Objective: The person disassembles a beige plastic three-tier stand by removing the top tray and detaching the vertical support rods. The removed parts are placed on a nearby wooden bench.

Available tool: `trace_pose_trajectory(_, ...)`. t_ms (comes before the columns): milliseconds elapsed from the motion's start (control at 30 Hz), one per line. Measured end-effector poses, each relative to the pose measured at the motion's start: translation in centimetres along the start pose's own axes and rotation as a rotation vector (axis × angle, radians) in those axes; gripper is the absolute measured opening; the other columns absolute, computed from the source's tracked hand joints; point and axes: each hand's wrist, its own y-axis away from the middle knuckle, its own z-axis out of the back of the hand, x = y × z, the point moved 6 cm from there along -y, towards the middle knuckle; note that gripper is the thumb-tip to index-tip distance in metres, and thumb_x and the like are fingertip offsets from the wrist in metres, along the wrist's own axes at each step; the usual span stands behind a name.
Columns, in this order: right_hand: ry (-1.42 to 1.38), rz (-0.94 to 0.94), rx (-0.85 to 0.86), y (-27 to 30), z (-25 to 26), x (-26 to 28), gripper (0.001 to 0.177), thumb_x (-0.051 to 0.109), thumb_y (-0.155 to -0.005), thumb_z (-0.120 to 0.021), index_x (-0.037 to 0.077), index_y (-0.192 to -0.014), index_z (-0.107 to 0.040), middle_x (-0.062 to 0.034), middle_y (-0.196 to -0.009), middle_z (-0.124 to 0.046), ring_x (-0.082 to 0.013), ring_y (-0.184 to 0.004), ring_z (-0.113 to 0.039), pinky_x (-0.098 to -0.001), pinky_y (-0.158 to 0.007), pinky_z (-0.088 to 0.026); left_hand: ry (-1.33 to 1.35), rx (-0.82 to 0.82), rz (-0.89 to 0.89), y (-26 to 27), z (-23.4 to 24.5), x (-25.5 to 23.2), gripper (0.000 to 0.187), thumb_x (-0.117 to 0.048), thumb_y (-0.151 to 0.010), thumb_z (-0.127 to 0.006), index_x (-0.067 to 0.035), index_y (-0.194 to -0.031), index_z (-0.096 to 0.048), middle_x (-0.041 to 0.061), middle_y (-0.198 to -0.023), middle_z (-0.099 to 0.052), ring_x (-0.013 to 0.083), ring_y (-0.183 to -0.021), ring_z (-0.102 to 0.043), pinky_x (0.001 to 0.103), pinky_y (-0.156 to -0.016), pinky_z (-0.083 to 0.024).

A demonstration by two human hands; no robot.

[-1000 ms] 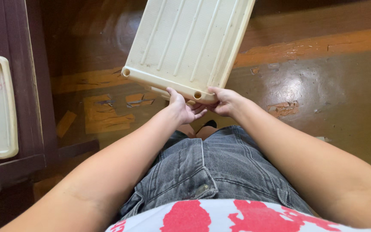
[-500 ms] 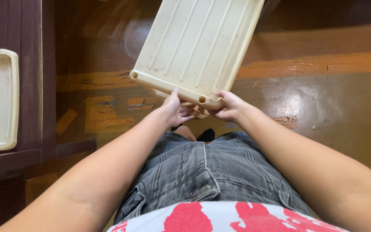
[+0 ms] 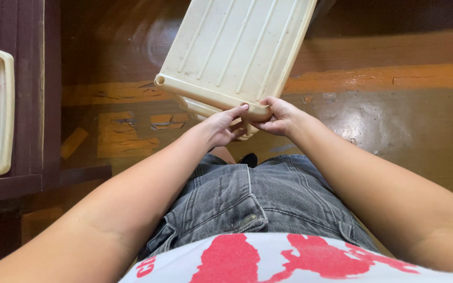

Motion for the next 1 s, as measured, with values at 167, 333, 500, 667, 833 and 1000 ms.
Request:
trace_pose_trajectory(167, -0.023, 0.008, -0.005, 0.1, 1.8, -1.0, 0.046, 0.004, -0.092, -0.048, -0.010, -0.135, -0.042, -0.0238, -0.137, -0.051, -0.0361, -0.128, -0.057, -0.0490, -0.115, -0.047, 0.115, -0.016, 0.020, -2.9, 1.2, 2.1, 0.016, -0.012, -0.091, -0.074, -0.011, -0.106, -0.070, 0.003, -0.114, -0.062, 0.0214, -0.106, -0.056, 0.037, -0.097, -0.056)
trace_pose_trajectory(333, 0.062, 0.025, -0.032, -0.6, 3.3, -0.5, 0.049, 0.003, -0.087, -0.050, -0.009, -0.134, -0.044, -0.0228, -0.135, -0.055, -0.0351, -0.129, -0.056, -0.0471, -0.116, -0.044, 0.080, -0.048, 0.011, -8.0, 2.6, 2.8, 0.011, -0.010, -0.096, -0.067, -0.005, -0.105, -0.067, 0.011, -0.114, -0.063, 0.0239, -0.108, -0.062, 0.039, -0.100, -0.055)
trace_pose_trajectory(500, 0.128, 0.051, -0.027, 0.0, 3.5, 0.0, 0.048, 0.003, -0.085, -0.049, -0.005, -0.132, -0.048, -0.0204, -0.134, -0.057, -0.0336, -0.126, -0.057, -0.0468, -0.116, -0.044, 0.022, 0.007, -0.020, -8.1, 2.7, 2.4, 0.015, -0.011, -0.095, -0.067, -0.004, -0.108, -0.068, 0.011, -0.110, -0.066, 0.0239, -0.106, -0.064, 0.036, -0.097, -0.058)
trace_pose_trajectory(667, 0.175, 0.094, -0.027, 1.3, 3.5, -0.7, 0.046, -0.006, -0.081, -0.044, -0.005, -0.127, -0.051, -0.0190, -0.131, -0.058, -0.0340, -0.126, -0.059, -0.0467, -0.111, -0.049, -0.004, -0.053, -0.065, -3.5, 1.3, 1.3, 0.020, -0.018, -0.094, -0.072, -0.005, -0.109, -0.070, 0.009, -0.107, -0.067, 0.0214, -0.101, -0.067, 0.033, -0.085, -0.063)
trace_pose_trajectory(833, 0.540, 0.309, 0.109, 3.2, 2.9, -0.9, 0.054, -0.003, -0.081, -0.052, 0.006, -0.135, -0.056, -0.0092, -0.126, -0.062, -0.0213, -0.116, -0.059, -0.0366, -0.099, -0.050, -0.197, -0.121, -0.112, 0.5, 0.0, -1.0, 0.019, -0.026, -0.094, -0.069, -0.015, -0.108, -0.076, 0.003, -0.098, -0.072, 0.0135, -0.087, -0.068, 0.026, -0.072, -0.060)
trace_pose_trajectory(1000, 0.939, 0.489, 0.153, 3.8, 1.4, -2.4, 0.047, 0.012, -0.095, -0.061, 0.010, -0.142, -0.054, -0.0036, -0.132, -0.063, -0.0163, -0.114, -0.056, -0.0316, -0.098, -0.046, -0.164, -0.120, -0.126, 1.3, -1.8, -3.3, 0.016, -0.024, -0.095, -0.071, -0.013, -0.105, -0.076, 0.004, -0.094, -0.073, 0.0127, -0.080, -0.070, 0.022, -0.066, -0.061)
